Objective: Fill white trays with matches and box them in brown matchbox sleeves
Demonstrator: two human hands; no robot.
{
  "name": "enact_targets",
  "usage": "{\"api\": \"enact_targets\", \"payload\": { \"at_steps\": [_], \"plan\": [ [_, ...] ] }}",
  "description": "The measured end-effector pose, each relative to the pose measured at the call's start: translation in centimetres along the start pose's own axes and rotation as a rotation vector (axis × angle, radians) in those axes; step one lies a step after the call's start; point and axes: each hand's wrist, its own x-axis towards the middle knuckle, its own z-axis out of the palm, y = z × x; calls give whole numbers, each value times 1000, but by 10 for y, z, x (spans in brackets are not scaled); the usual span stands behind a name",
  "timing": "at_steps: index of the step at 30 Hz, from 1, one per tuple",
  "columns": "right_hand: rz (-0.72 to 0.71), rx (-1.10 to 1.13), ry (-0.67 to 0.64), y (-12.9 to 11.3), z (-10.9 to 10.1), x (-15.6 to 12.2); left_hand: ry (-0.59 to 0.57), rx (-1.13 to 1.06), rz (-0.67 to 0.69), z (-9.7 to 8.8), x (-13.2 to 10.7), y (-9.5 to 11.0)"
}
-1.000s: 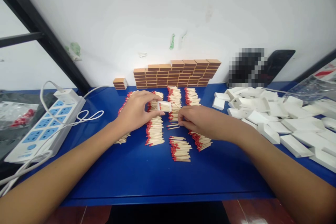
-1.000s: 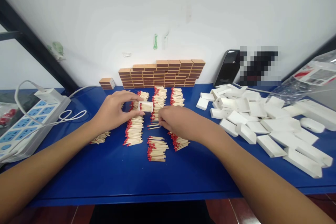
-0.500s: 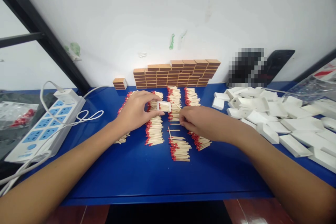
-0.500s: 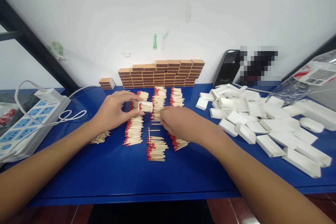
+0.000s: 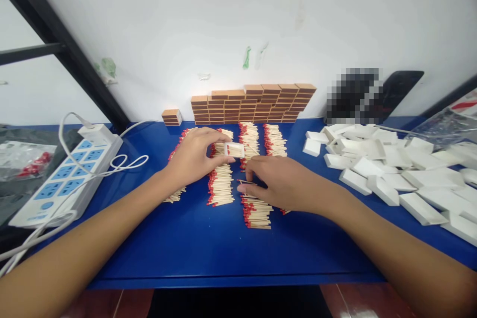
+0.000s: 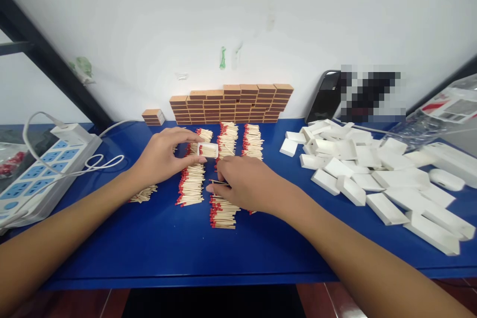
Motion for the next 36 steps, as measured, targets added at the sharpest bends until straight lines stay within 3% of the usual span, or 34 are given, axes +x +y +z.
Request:
{"api": "enact_targets", "payload": {
  "at_steps": [18, 20, 23, 28, 36],
  "plan": [
    [-66, 19, -68, 15, -2, 3, -6, -5, -6, 0, -1, 0],
    [-73, 106, -22, 14, -5, 2, -10, -11, -7, 0, -1, 0],
    [-81, 253, 146, 16, -8, 3, -12, -61, -8, 1, 0, 3],
    [-124, 321, 380, 18, -5, 9, -36, -258, -85, 1, 1, 13],
    [-103, 289, 387, 12, 4, 14, -37, -344, -121, 0, 1, 17]
  ]
}}
